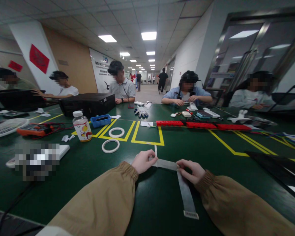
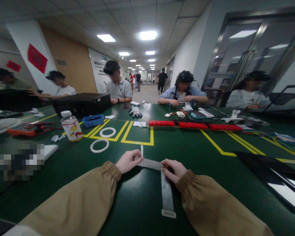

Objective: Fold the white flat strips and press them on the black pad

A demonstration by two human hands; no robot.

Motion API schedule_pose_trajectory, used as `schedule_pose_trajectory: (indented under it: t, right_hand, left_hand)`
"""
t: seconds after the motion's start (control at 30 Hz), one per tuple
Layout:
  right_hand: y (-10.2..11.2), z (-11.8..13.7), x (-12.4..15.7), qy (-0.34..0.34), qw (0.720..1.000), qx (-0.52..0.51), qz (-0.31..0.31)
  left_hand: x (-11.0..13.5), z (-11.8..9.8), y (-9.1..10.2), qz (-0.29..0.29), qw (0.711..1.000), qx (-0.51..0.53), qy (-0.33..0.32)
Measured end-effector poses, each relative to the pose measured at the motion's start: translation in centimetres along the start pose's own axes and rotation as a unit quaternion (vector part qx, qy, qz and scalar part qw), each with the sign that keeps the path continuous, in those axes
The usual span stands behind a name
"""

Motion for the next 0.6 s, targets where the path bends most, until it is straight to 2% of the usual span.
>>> schedule_pose_trajectory:
  t: [0.07, 0.13, 0.23, 0.27, 0.33, 0.37, 0.43, 0.53, 0.57, 0.6]
  right_hand:
    - [0.9, -1.3, 0.0, 0.006, 0.998, 0.050, -0.024]
    - [2.4, -3.7, 0.1, -0.015, 0.993, 0.102, -0.052]
    - [5.9, -9.0, 1.3, -0.141, 0.969, 0.183, -0.085]
    - [7.2, -11.0, 2.2, -0.209, 0.953, 0.203, -0.086]
    - [9.9, -14.9, 5.0, -0.359, 0.902, 0.221, -0.092]
    - [11.2, -16.2, 6.5, -0.404, 0.882, 0.222, -0.098]
    - [13.3, -18.5, 9.6, -0.479, 0.842, 0.219, -0.117]
    - [15.7, -20.6, 14.5, -0.589, 0.759, 0.221, -0.168]
    - [16.4, -20.7, 15.4, -0.593, 0.744, 0.238, -0.196]
    - [16.9, -20.3, 15.7, -0.566, 0.747, 0.265, -0.227]
  left_hand:
    - [0.1, -0.2, 0.0, 0.004, 1.000, -0.001, -0.009]
    - [0.2, -0.6, 0.0, 0.013, 1.000, 0.007, -0.028]
    - [0.3, -1.1, -0.1, 0.023, 0.998, 0.007, -0.052]
    - [0.3, -1.3, -0.1, 0.023, 0.998, 0.006, -0.058]
    - [0.4, -1.5, -0.1, 0.021, 0.997, 0.016, -0.069]
    - [0.4, -1.5, -0.1, 0.021, 0.997, 0.026, -0.073]
    - [0.4, -1.4, -0.2, 0.025, 0.996, 0.044, -0.076]
    - [0.4, -1.2, -0.5, 0.037, 0.996, 0.037, -0.072]
    - [0.4, -1.2, -0.6, 0.041, 0.996, 0.031, -0.072]
    - [0.4, -1.2, -0.7, 0.045, 0.996, 0.028, -0.073]
Point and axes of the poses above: each hand's wrist, its own x-axis away from the middle knuckle, its own y-axis out of the back of the hand, z = x × y, the point moved 7 cm from there along -x, towards the middle knuckle, and after that the axes turned 6 degrees about z, right-handed, at the moved point
